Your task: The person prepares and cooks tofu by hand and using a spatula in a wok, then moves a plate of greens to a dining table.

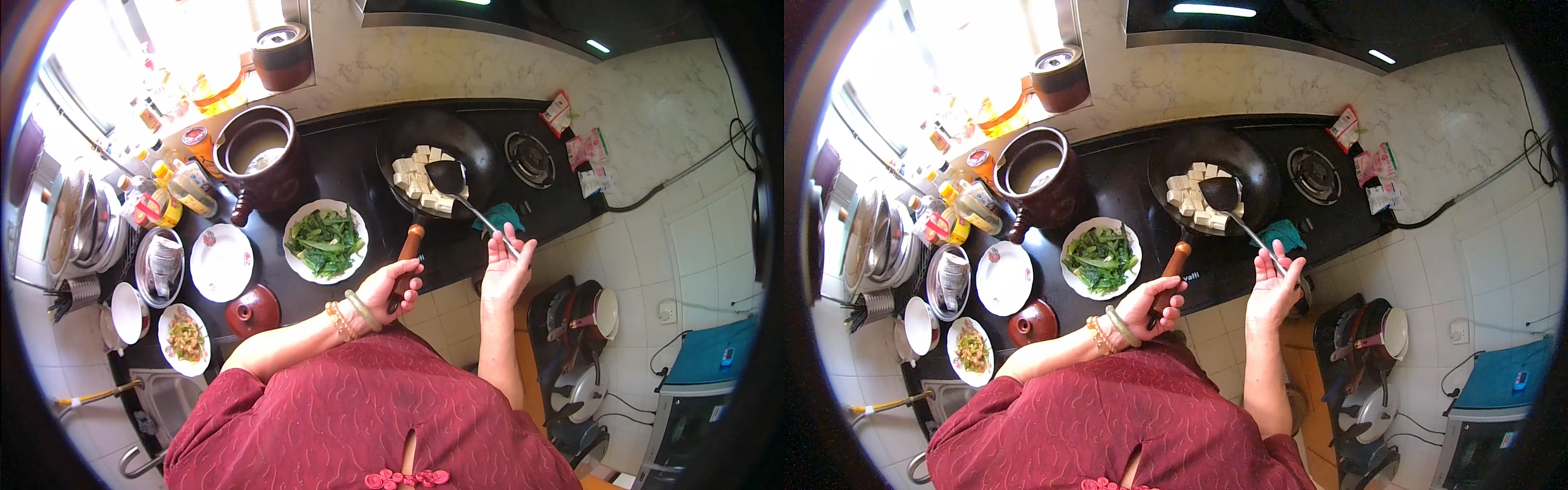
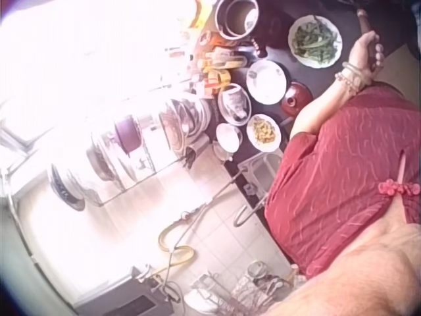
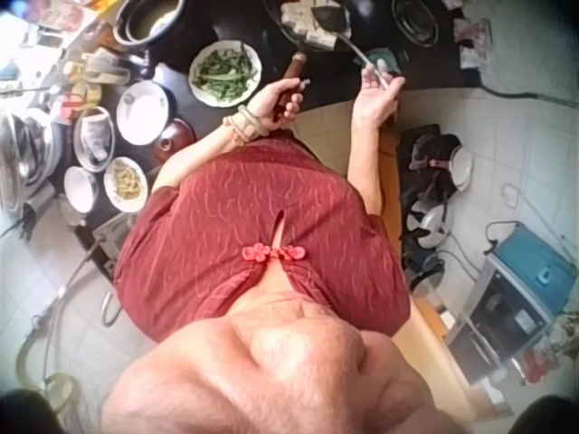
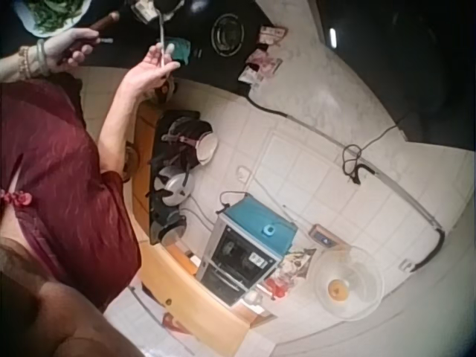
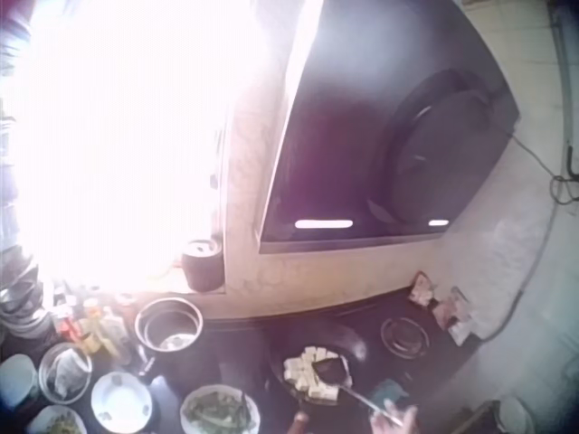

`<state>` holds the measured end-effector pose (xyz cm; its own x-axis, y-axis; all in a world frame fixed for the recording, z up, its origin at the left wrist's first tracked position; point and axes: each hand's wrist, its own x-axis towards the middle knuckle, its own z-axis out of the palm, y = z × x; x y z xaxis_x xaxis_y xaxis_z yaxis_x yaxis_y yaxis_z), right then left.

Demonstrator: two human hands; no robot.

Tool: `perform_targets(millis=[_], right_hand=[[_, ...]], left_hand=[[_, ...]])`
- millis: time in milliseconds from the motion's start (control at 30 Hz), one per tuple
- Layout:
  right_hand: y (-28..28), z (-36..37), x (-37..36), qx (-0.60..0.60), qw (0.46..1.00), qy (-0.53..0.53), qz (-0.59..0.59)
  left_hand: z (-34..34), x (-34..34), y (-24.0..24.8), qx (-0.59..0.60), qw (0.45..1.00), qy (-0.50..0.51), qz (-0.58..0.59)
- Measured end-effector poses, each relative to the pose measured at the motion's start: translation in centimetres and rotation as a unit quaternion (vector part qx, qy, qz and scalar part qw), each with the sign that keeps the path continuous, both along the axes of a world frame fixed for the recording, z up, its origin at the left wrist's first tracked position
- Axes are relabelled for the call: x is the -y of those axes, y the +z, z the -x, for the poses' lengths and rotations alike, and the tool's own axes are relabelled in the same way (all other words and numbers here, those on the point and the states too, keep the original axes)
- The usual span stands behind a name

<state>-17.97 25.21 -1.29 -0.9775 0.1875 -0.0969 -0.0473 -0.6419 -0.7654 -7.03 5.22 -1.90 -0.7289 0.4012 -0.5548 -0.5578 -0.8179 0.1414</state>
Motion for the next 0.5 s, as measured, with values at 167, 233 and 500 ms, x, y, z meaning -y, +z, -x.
perform_targets(millis=[167,233,500], right_hand=[[0.2,0.1,1.1,0.003,1.000,0.014,-0.005],[0.0,0.1,1.2,0.012,1.000,0.019,-0.002],[-0.5,-0.2,0.8,0.038,0.995,0.060,-0.068]], left_hand=[[0.0,0.0,0.1,0.003,1.000,0.000,-0.001],[0.0,0.0,0.2,0.000,1.000,-0.001,-0.001],[0.0,0.0,0.0,-0.006,1.000,0.000,-0.005]])
